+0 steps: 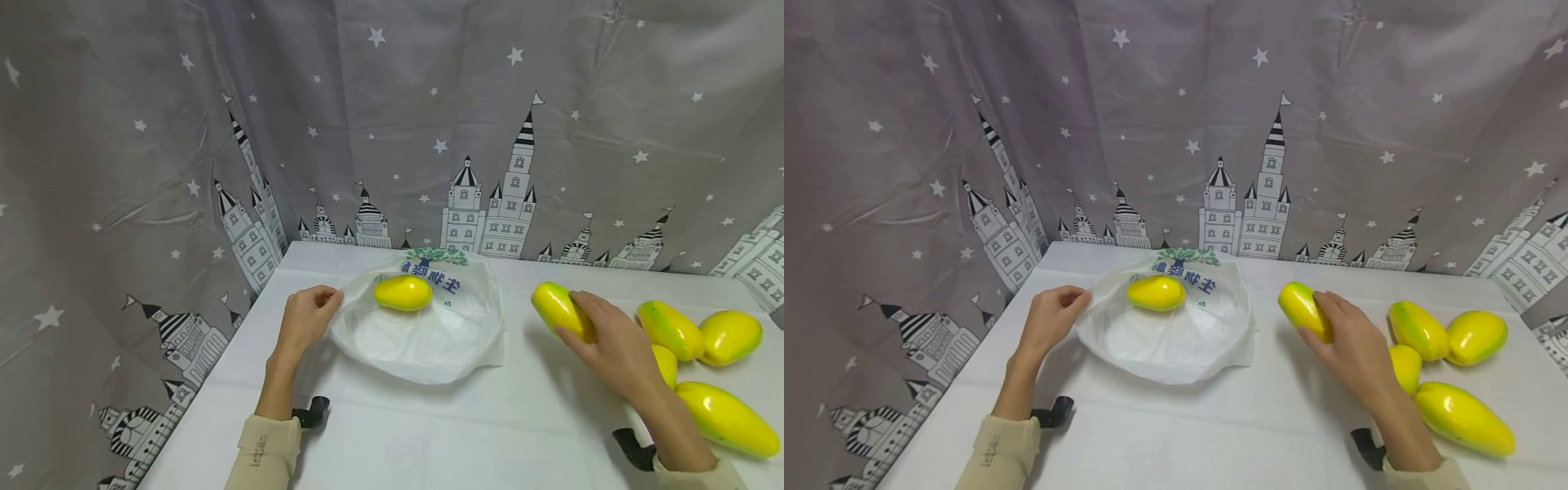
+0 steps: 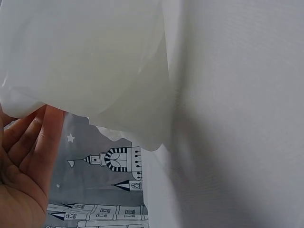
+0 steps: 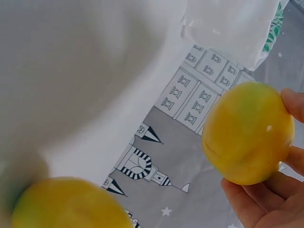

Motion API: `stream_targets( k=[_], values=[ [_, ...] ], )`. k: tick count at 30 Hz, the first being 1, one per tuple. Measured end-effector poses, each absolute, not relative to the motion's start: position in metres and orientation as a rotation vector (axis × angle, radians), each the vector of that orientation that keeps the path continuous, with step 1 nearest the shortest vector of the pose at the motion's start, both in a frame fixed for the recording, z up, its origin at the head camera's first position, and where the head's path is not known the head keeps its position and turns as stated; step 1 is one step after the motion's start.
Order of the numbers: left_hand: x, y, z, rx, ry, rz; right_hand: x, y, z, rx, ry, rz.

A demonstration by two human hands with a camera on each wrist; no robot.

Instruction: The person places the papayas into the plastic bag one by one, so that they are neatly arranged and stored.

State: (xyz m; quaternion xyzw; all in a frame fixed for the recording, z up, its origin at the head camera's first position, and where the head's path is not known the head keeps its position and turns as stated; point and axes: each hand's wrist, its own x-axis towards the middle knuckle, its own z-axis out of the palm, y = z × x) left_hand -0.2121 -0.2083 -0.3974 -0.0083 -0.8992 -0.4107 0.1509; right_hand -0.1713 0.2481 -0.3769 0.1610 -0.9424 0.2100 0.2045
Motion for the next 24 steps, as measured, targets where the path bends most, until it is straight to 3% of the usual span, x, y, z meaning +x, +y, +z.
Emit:
stream_targets(
  k=[24],
  values=[
    [-0.211, -0.21, -0.395, -0.047, -2.584, -1.184, -0.165, 0.204, -0.369, 0.593, -2.551, 0.686]
  ],
)
